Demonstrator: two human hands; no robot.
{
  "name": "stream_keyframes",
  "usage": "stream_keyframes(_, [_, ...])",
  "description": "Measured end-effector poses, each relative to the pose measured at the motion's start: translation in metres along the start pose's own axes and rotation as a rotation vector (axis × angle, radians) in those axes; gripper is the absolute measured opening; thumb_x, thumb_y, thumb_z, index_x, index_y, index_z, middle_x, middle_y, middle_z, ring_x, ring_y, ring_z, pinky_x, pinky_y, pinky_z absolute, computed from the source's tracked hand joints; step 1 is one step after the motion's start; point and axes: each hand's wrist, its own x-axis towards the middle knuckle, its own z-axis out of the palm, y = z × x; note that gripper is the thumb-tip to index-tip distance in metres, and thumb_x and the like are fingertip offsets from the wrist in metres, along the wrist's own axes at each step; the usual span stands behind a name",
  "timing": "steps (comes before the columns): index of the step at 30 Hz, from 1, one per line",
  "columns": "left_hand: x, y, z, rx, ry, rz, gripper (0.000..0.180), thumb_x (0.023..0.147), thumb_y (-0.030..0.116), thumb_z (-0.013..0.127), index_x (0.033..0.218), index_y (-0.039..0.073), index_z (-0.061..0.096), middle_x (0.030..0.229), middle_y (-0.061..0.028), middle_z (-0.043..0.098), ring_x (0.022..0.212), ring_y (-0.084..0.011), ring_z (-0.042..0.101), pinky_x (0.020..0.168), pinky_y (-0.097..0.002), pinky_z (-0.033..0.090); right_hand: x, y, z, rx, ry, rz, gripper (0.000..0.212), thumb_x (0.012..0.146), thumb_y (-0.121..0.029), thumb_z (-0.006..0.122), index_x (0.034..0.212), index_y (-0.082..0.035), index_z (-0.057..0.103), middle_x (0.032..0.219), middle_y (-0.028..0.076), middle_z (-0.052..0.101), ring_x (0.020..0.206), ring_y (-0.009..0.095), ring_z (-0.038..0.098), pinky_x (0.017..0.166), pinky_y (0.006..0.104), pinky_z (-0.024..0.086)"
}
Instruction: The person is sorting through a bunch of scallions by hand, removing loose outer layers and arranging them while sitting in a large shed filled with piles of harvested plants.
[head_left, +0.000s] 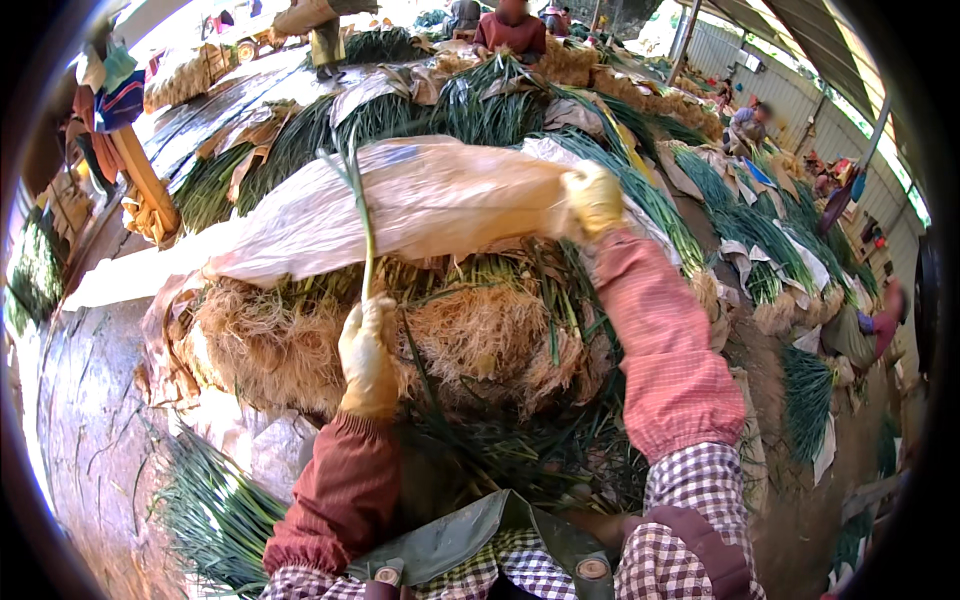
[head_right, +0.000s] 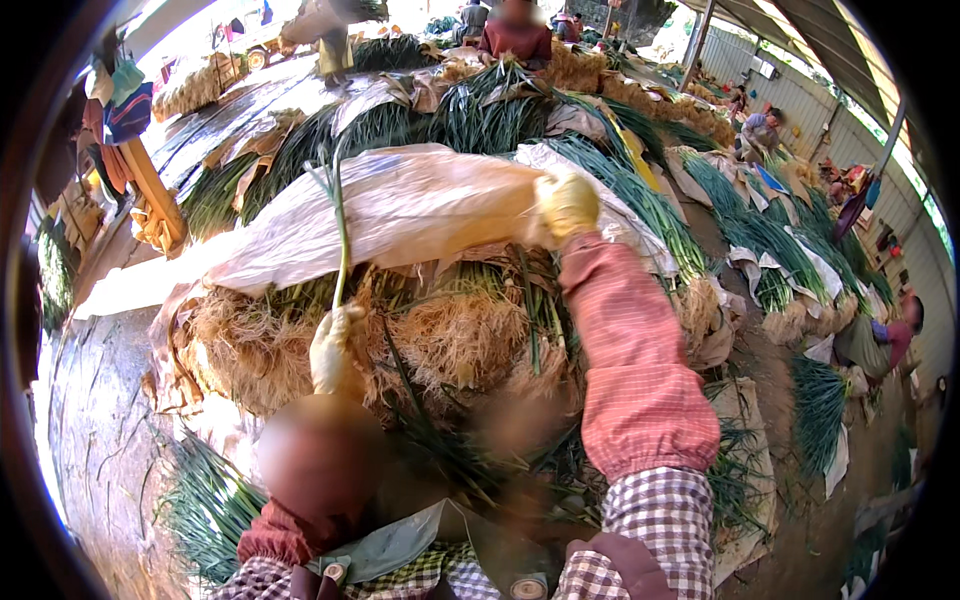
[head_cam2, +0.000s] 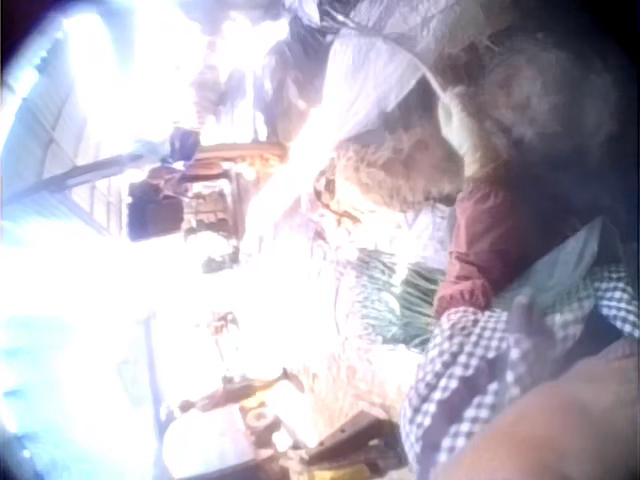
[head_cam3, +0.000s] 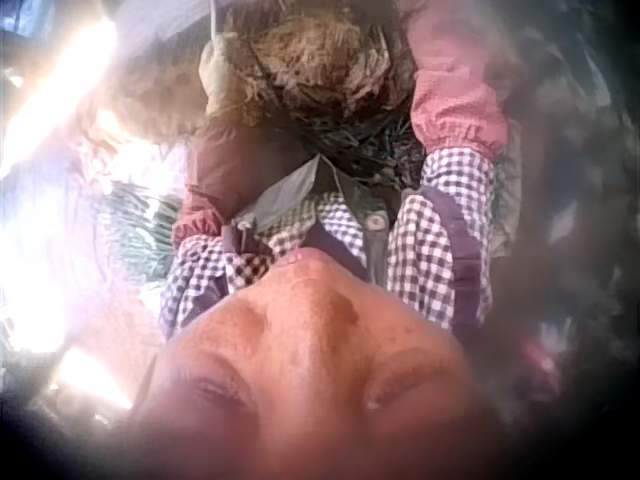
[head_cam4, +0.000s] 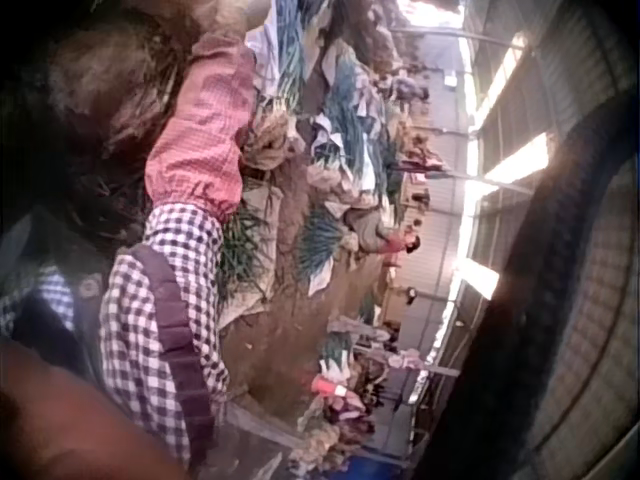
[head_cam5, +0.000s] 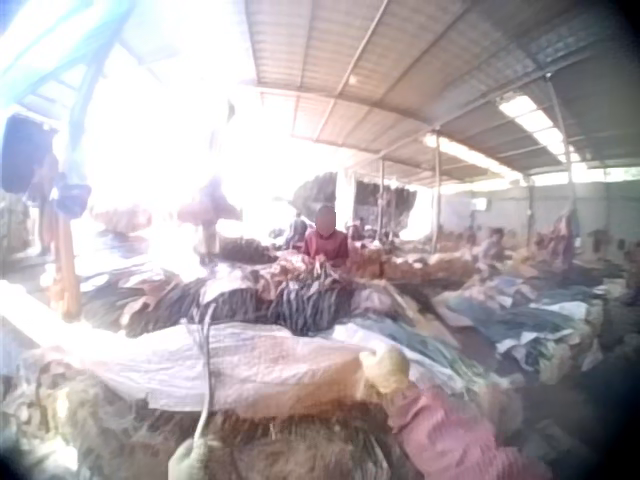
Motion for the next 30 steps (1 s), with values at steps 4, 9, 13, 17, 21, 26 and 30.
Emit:
stream_keyframes(4, [0.023, -0.016, 0.028, 0.179, -0.093, 0.211, 0.015, 0.090, 0.016, 0.052, 0.092, 0.004, 0.060, 0.076, 0.0018, 0.057, 0.062, -0.0068, 0.046, 0.054, -0.0203, 0.037, 0.021, 0.099, -0.124, -0.668, 0.335, -0.349, 0.016, 0.077, -0.024, 0.057, 0.076, -0.008, 0.059, 0.071, 0.010, 0.059, 0.068, 0.025, 0.058, 0.060, 0.0356, 0.047])
stream_keyframes(9, [-0.016, -0.035, 0.132, 0.272, -0.440, -0.246, 0.014, 0.091, 0.014, 0.044, 0.092, 0.004, 0.054, 0.082, -0.0072, 0.059, 0.060, -0.0123, 0.054, 0.048, -0.0220, 0.041, -0.070, 0.292, -0.340, 0.149, 0.492, 0.493, 0.019, 0.080, -0.026, 0.054, 0.084, -0.009, 0.060, 0.071, 0.008, 0.058, 0.061, 0.020, 0.054, 0.057, 0.0303, 0.044])
stream_keyframes(13, [-0.061, -0.070, 0.164, 0.175, -0.604, -0.393, 0.011, 0.089, 0.011, 0.048, 0.087, 0.001, 0.054, 0.074, -0.0095, 0.059, 0.051, -0.0147, 0.056, 0.040, -0.0244, 0.043, -0.281, 0.369, -0.371, 0.164, 0.381, 0.894, 0.023, 0.082, -0.028, 0.052, 0.089, -0.007, 0.059, 0.072, 0.008, 0.059, 0.059, 0.018, 0.053, 0.054, 0.0291, 0.043])
stream_keyframes(17, [-0.088, -0.120, 0.157, 0.112, -0.581, -0.494, 0.012, 0.088, 0.009, 0.050, 0.084, -0.001, 0.054, 0.074, -0.0110, 0.059, 0.047, -0.0177, 0.055, 0.043, -0.0268, 0.047, -0.497, 0.358, -0.335, 0.145, 0.049, 1.358, 0.027, 0.084, -0.030, 0.051, 0.093, -0.006, 0.059, 0.074, 0.008, 0.060, 0.057, 0.017, 0.051, 0.052, 0.0279, 0.041])
stream_keyframes(21, [-0.108, -0.121, 0.139, 0.232, -0.641, -0.533, 0.013, 0.088, 0.011, 0.050, 0.088, -0.002, 0.055, 0.071, -0.0085, 0.060, 0.045, -0.0166, 0.054, 0.041, -0.0268, 0.045, -0.619, 0.294, -0.294, 0.142, -0.382, 1.646, 0.032, 0.085, -0.032, 0.049, 0.098, -0.005, 0.059, 0.076, 0.008, 0.061, 0.054, 0.015, 0.050, 0.049, 0.0268, 0.039])
stream_keyframes(26, [-0.116, -0.104, 0.115, 0.468, -0.685, -0.469, 0.018, 0.088, 0.017, 0.051, 0.087, 0.000, 0.055, 0.074, -0.0064, 0.059, 0.044, -0.0134, 0.052, 0.042, -0.0242, 0.042, -0.610, 0.257, -0.292, 0.070, -0.682, 1.573, 0.038, 0.088, -0.035, 0.047, 0.103, -0.003, 0.058, 0.077, 0.009, 0.062, 0.051, 0.013, 0.048, 0.046, 0.0253, 0.037])
stream_keyframes(30, [-0.137, -0.097, 0.122, 0.504, -0.798, -0.401, 0.015, 0.087, 0.015, 0.051, 0.083, 0.001, 0.055, 0.069, -0.0039, 0.056, 0.043, -0.0101, 0.049, 0.042, -0.0232, 0.040, -0.474, 0.214, -0.292, 0.276, -0.312, 1.189, 0.042, 0.090, -0.038, 0.046, 0.108, -0.002, 0.058, 0.079, 0.009, 0.063, 0.049, 0.012, 0.046, 0.043, 0.0241, 0.035])
